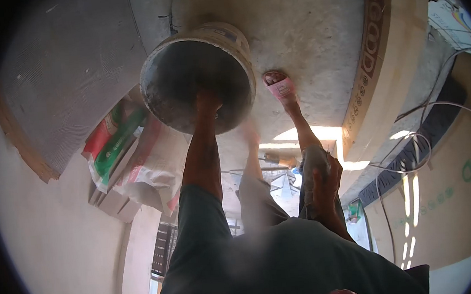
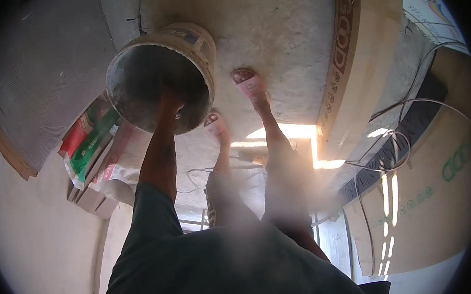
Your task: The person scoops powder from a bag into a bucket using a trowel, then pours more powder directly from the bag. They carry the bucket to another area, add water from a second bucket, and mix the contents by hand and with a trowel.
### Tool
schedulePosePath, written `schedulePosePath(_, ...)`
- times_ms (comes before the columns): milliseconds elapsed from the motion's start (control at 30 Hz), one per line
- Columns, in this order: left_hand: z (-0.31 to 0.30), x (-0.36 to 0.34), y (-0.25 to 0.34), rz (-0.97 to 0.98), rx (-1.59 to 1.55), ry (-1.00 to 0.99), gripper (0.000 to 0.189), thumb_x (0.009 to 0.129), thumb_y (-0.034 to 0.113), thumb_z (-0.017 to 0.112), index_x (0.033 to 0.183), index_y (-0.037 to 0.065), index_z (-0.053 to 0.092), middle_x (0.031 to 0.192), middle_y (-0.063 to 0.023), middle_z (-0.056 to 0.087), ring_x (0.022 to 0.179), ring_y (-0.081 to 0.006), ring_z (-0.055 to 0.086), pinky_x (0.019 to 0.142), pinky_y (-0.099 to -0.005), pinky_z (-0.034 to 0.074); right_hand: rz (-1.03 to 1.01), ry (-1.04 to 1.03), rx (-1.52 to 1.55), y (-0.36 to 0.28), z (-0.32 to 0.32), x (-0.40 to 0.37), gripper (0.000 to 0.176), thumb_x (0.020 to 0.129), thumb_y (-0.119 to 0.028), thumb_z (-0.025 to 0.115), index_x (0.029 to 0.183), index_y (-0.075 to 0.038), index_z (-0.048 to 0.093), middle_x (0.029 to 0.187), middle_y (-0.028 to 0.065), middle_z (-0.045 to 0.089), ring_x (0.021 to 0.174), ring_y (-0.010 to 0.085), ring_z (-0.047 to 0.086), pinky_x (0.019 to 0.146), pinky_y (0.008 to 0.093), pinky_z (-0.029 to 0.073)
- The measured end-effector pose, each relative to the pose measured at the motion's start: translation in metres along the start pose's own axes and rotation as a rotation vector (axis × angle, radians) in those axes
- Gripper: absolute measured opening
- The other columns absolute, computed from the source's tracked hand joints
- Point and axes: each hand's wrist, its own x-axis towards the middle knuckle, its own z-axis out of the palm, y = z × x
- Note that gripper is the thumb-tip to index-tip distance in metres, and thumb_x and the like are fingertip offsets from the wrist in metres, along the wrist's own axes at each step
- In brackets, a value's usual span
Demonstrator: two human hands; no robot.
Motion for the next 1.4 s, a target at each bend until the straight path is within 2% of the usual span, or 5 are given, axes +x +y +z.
schedulePosePath(467, -0.033, -0.014, 0.035, -0.141, -1.264, 0.123, 0.017, 0.08, 0.01, 0.057, 0.073, -0.002, 0.067, 0.067, -0.0195, 0.065, 0.055, -0.0267, 0.065, 0.048, -0.0409, 0.047, -0.072, -0.091, -0.163, -0.032, -0.015, 0.028, 0.049, 0.092, -0.031, 0.06, 0.125, 0.003, 0.047, 0.121, 0.0214, 0.05, 0.116, 0.0358, 0.047, 0.099, 0.0441, 0.037)
schedulePosePath(733, 0.066, 0.04, 0.006, -0.57, -0.727, 0.249, 0.017, 0.075, 0.019, 0.063, 0.073, 0.005, 0.071, 0.073, -0.0171, 0.068, 0.068, -0.0318, 0.069, 0.059, -0.0417, 0.053, 0.138, -0.07, -0.119, -0.041, 0.005, 0.035, 0.046, 0.09, -0.023, 0.065, 0.124, 0.003, 0.049, 0.119, 0.0171, 0.051, 0.113, 0.0294, 0.049, 0.099, 0.0394, 0.039)
schedulePosePath(1000, -0.065, -0.01, 0.062, -0.086, -0.389, -0.062, 0.023, 0.075, 0.023, 0.065, 0.086, 0.004, 0.071, 0.1, -0.019, 0.067, 0.085, -0.0344, 0.069, 0.071, -0.0419, 0.056, 0.03, -0.027, -0.094, -0.007, 0.01, 0.019, 0.046, 0.09, -0.023, 0.066, 0.124, 0.003, 0.049, 0.118, 0.0156, 0.051, 0.112, 0.0269, 0.049, 0.1, 0.0376, 0.037)
schedulePosePath(1200, -0.069, -0.082, 0.069, -0.138, -1.039, 0.519, 0.057, 0.079, 0.031, 0.065, 0.127, 0.004, 0.053, 0.097, -0.0227, 0.065, 0.086, -0.039, 0.067, 0.074, -0.0466, 0.055, 0.095, 0.001, -0.027, -0.042, 0.024, 0.0, 0.042, 0.091, -0.024, 0.065, 0.12, 0.004, 0.051, 0.116, 0.0151, 0.053, 0.11, 0.0259, 0.05, 0.098, 0.0361, 0.039)
schedulePosePath(1400, 0.016, -0.004, 0.015, -0.057, -0.293, 0.35, 0.06, 0.085, 0.03, 0.06, 0.134, 0.0, 0.043, 0.097, -0.0216, 0.064, 0.095, -0.0418, 0.064, 0.079, -0.049, 0.052, 0.091, 0.069, 0.04, -0.03, 0.047, 0.013, 0.032, 0.091, -0.02, 0.063, 0.112, 0.002, 0.054, 0.111, 0.013, 0.056, 0.106, 0.0238, 0.052, 0.097, 0.0353, 0.039)
